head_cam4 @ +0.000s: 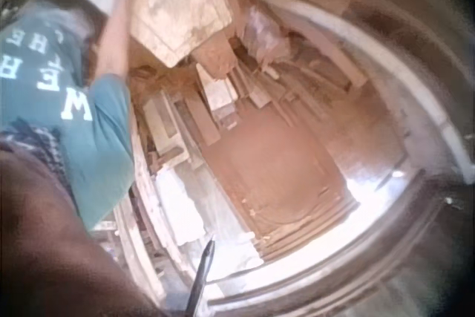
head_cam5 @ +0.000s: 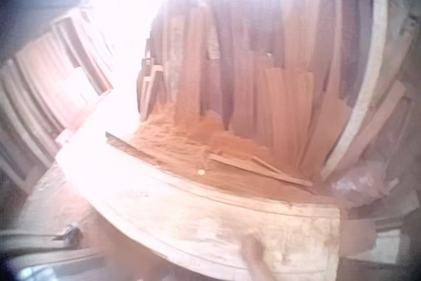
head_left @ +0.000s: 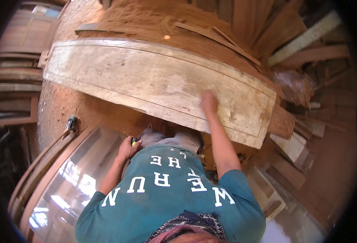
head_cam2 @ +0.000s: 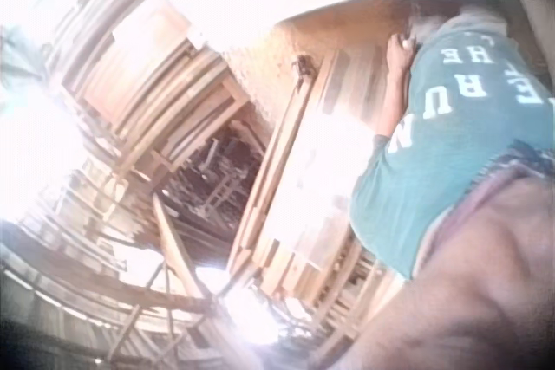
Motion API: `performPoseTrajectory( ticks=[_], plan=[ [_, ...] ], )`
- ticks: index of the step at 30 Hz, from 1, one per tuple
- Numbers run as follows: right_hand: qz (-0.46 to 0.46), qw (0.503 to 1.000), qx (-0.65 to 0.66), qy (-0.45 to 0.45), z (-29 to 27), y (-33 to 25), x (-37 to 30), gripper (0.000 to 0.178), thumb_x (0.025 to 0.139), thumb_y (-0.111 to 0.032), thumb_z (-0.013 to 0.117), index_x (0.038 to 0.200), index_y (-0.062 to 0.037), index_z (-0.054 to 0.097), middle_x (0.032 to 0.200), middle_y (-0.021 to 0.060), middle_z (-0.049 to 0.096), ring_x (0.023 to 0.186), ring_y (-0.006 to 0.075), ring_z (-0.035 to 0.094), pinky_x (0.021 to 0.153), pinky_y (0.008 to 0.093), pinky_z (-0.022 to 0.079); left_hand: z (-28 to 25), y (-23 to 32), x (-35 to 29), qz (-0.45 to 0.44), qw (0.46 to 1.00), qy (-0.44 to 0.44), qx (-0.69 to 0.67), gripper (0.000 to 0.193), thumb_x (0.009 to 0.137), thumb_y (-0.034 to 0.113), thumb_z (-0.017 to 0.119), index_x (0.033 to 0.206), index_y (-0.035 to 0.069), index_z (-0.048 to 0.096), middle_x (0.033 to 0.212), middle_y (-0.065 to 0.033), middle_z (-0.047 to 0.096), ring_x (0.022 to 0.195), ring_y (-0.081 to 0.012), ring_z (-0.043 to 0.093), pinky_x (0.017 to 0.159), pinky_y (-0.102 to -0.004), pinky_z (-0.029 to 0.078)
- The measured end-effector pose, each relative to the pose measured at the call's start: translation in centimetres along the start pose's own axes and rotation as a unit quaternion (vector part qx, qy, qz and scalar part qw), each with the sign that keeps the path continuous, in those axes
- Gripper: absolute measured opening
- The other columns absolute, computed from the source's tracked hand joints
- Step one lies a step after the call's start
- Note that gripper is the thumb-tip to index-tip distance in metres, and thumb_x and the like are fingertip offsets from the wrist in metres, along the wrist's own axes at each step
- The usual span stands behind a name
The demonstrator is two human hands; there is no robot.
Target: The person uses a mallet and a wooden block to tap a wooden frame into place on a workbench. They then use a tape measure to measure the length of the frame and mark it with a pencil. The person also moves a piece of wood and places it on the workbench.
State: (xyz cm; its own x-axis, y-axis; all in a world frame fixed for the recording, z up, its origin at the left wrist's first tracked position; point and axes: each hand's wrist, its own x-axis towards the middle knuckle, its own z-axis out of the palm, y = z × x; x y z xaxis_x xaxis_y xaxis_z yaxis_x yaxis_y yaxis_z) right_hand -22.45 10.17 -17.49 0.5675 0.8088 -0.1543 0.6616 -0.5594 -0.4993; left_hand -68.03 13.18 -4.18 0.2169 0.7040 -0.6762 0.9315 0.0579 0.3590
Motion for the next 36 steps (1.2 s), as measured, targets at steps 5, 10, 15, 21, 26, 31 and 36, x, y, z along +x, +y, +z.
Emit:
performPoseTrajectory(
  ticks=[5, 10, 15, 21, 26, 31, 36],
  plan=[
    [-0.178, 0.969, 0.064, -0.159, 4.7, -13.2, -3.4, 0.013, 0.091, -0.014, 0.060, 0.095, -0.0062, 0.069, 0.099, 0.0197, 0.069, 0.097, 0.0406, 0.067, 0.084, 0.0482, 0.053, 3.4, -9.9, -3.3, -0.168, 0.979, 0.007, -0.112, 0.070, 0.090, 0.060, 0.065, 0.120, -0.003, 0.063, 0.118, -0.0318, 0.067, 0.116, -0.0427, 0.065, 0.098, -0.0468, 0.049],
    [0.030, 0.997, 0.040, 0.060, 0.5, -14.0, 10.1, 0.020, 0.092, -0.019, 0.061, 0.094, -0.0047, 0.074, 0.098, 0.0221, 0.073, 0.091, 0.0408, 0.070, 0.077, 0.0502, 0.053, 6.6, -17.4, -7.1, -0.250, 0.948, 0.022, -0.195, 0.074, 0.090, 0.065, 0.063, 0.119, -0.003, 0.065, 0.115, -0.0296, 0.070, 0.113, -0.0393, 0.067, 0.098, -0.0447, 0.050],
    [0.109, 0.986, 0.044, 0.119, 5.0, -15.7, 17.3, 0.020, 0.091, -0.019, 0.060, 0.088, -0.0029, 0.072, 0.098, 0.0254, 0.071, 0.093, 0.0425, 0.069, 0.081, 0.0512, 0.053, 9.3, -22.9, -9.3, -0.311, 0.923, 0.020, -0.228, 0.079, 0.087, 0.069, 0.063, 0.119, -0.004, 0.066, 0.116, -0.0280, 0.070, 0.115, -0.0372, 0.067, 0.098, -0.0439, 0.050],
    [-0.265, 0.913, 0.056, -0.306, 18.3, -32.0, 0.4, 0.012, 0.085, -0.009, 0.064, 0.093, -0.0042, 0.073, 0.102, 0.0196, 0.071, 0.100, 0.0355, 0.068, 0.085, 0.0454, 0.053, 12.8, -25.4, -9.5, -0.334, 0.910, 0.031, -0.245, 0.077, 0.090, 0.066, 0.062, 0.120, -0.005, 0.066, 0.114, -0.0258, 0.071, 0.111, -0.0346, 0.068, 0.096, -0.0432, 0.050],
    [-0.212, 0.956, 0.092, -0.183, 19.6, -37.3, 3.6, 0.018, 0.088, -0.017, 0.063, 0.100, -0.0086, 0.074, 0.100, 0.0203, 0.072, 0.098, 0.0391, 0.068, 0.082, 0.0473, 0.055, 10.8, -23.8, -7.7, -0.333, 0.886, 0.058, -0.318, 0.068, 0.091, 0.061, 0.066, 0.116, -0.003, 0.068, 0.111, -0.0225, 0.073, 0.106, -0.0309, 0.069, 0.094, -0.0412, 0.051],
    [-0.120, 0.992, 0.024, 0.020, 17.8, -39.0, 19.2, 0.028, 0.095, -0.019, 0.051, 0.093, -0.0053, 0.075, 0.097, 0.0219, 0.073, 0.090, 0.0393, 0.072, 0.076, 0.0524, 0.056, 7.5, -21.7, -8.7, -0.315, 0.883, 0.084, -0.337, 0.061, 0.094, 0.057, 0.065, 0.113, -0.001, 0.065, 0.095, -0.0155, 0.072, 0.091, -0.0249, 0.069, 0.084, -0.0386, 0.053],
    [-0.021, 0.944, 0.222, -0.245, 20.5, -44.4, 9.8, 0.023, 0.095, -0.019, 0.054, 0.092, -0.0048, 0.072, 0.093, 0.0213, 0.071, 0.090, 0.0369, 0.067, 0.083, 0.0487, 0.052, 6.9, -19.6, -10.2, -0.355, 0.868, 0.057, -0.342, 0.063, 0.094, 0.058, 0.065, 0.116, -0.001, 0.066, 0.101, -0.0183, 0.073, 0.097, -0.0270, 0.070, 0.087, -0.0404, 0.053]
  ],
)
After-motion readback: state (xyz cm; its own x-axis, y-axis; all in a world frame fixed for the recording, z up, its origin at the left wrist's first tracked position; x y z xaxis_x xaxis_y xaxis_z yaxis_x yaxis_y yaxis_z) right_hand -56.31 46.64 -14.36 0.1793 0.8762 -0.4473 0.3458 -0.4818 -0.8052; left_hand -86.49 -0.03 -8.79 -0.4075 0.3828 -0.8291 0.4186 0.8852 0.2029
